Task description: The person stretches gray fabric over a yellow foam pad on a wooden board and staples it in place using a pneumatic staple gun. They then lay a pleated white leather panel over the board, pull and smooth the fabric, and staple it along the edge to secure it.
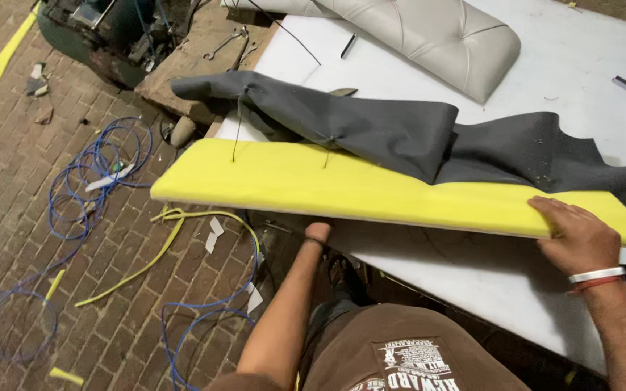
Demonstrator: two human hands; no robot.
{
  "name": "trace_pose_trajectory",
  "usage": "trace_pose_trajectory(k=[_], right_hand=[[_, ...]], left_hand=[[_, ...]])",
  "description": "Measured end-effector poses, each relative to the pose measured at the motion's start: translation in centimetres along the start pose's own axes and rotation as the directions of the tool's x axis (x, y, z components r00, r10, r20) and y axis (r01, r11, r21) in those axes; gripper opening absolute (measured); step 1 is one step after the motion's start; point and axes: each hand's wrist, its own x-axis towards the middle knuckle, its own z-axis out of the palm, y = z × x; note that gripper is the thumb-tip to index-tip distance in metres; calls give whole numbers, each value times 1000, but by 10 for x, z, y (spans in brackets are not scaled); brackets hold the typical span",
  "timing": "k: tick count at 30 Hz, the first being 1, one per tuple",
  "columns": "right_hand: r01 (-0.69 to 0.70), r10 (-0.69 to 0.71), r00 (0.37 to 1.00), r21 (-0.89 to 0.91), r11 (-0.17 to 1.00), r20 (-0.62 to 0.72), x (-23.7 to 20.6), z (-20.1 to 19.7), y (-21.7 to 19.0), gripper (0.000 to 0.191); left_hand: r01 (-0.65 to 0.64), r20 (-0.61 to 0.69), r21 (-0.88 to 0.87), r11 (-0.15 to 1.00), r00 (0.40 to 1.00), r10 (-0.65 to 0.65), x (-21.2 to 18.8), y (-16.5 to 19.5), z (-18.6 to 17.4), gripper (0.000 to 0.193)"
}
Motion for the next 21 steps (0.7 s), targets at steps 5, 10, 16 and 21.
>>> trace_pose_trajectory(k=[5,10,16,21], right_hand=[[-96,103,987,-67,993,123,-2,15,4,75],[-83,94,991,-110,990,95,-9,45,5,80],[30,-9,996,-248,968,85,-13,71,-11,88],[-100,190,893,-232,967,408,-4,74,-44,82]], left_hand=[[-122,-186,4,993,975,121,-63,-14,-81,19],[-335,-523,210,918,755,395,-68,3,-191,13],[-337,-368,179,924,848,381,127,17,-202,59],[180,-252,-69,981,949,-192,166,-26,-181,28]])
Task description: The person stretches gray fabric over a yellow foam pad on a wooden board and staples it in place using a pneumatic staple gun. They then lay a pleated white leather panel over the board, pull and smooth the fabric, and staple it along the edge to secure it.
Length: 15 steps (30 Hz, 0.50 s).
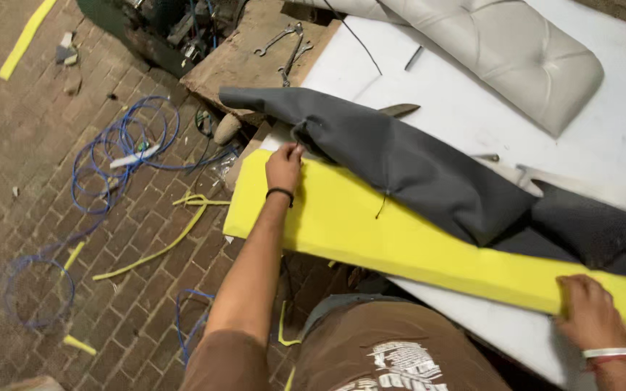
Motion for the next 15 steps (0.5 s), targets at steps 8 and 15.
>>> trace_pose_trajectory(k=[8,15], right_hand=[[520,-535,841,399,755,-83,91,-168,-177,49],[832,-604,361,-47,553,-710,111,-249,-469,123]], left_hand=[[-305,-43,211,929,946,320,-61,-45,-34,13],[-518,24,216,827,850,526,-79,-71,-63,11]])
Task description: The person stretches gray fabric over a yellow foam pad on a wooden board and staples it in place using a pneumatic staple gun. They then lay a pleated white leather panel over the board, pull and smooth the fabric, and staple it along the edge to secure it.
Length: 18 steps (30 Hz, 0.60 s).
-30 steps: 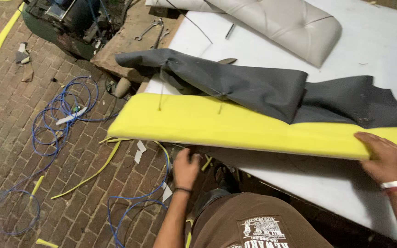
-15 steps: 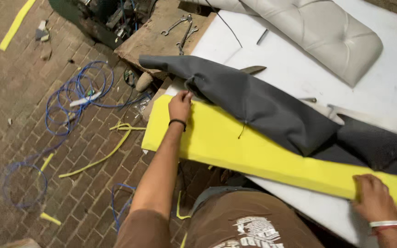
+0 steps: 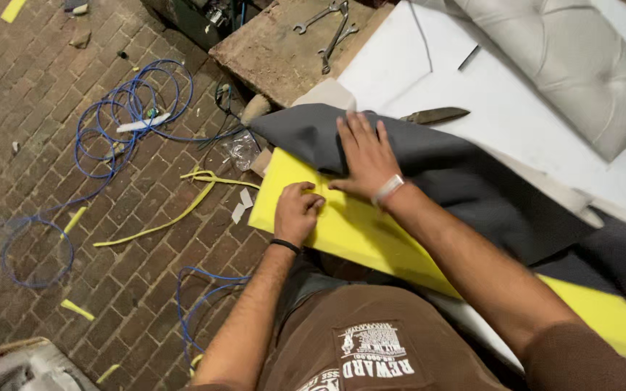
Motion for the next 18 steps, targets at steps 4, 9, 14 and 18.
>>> trace_pose_trajectory(k=[4,9,14,18], right_hand=[[-411,311,652,-23,911,692,35,33,-10,83],[-277,186,889,166,947,419,-20,40,-21,26],[-359,268,883,188,914,385,-52,30,-45,33],[-362,297,868,98,927,398,-58,24,-61,35]], left_hand=[[-134,223,-57,989,964,143,-10,-13,-34,47],[-283,521,129,951,835,178,-22,-37,-78,107],[-507,531,163,846,768,358,-30,-60,-76,95],[-597,522,189,779,733,435,-28,-65,-71,85]])
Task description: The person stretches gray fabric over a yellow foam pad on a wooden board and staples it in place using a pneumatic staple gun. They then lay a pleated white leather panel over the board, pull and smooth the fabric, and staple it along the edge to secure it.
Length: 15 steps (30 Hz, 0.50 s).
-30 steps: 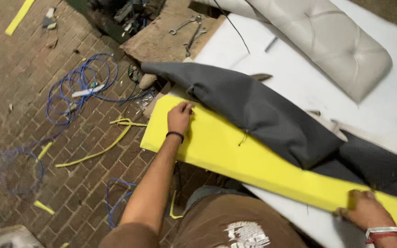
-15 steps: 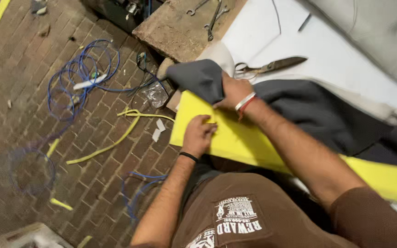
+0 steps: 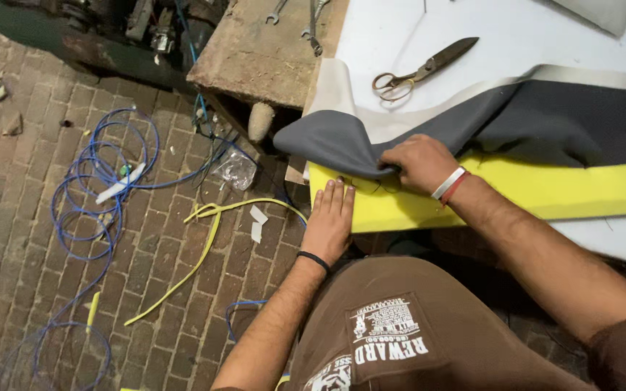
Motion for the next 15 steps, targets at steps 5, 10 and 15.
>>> trace_pose_trajectory(k=[5,10,15], right_hand=[[-190,187,981,84,978,48,-6,3,-3,42],[-180,200,977,228,957,-68,-6,2,-2,38],[-300,292,954,202,932,69,1,-4,0,37]], left_hand=[[-23,28,18,1000,999,23,10,2,-23,86],[-10,171,-96,995,985,27,27,1,-51,106],[-54,188,-41,998,980,60,45,-9,-73,106]])
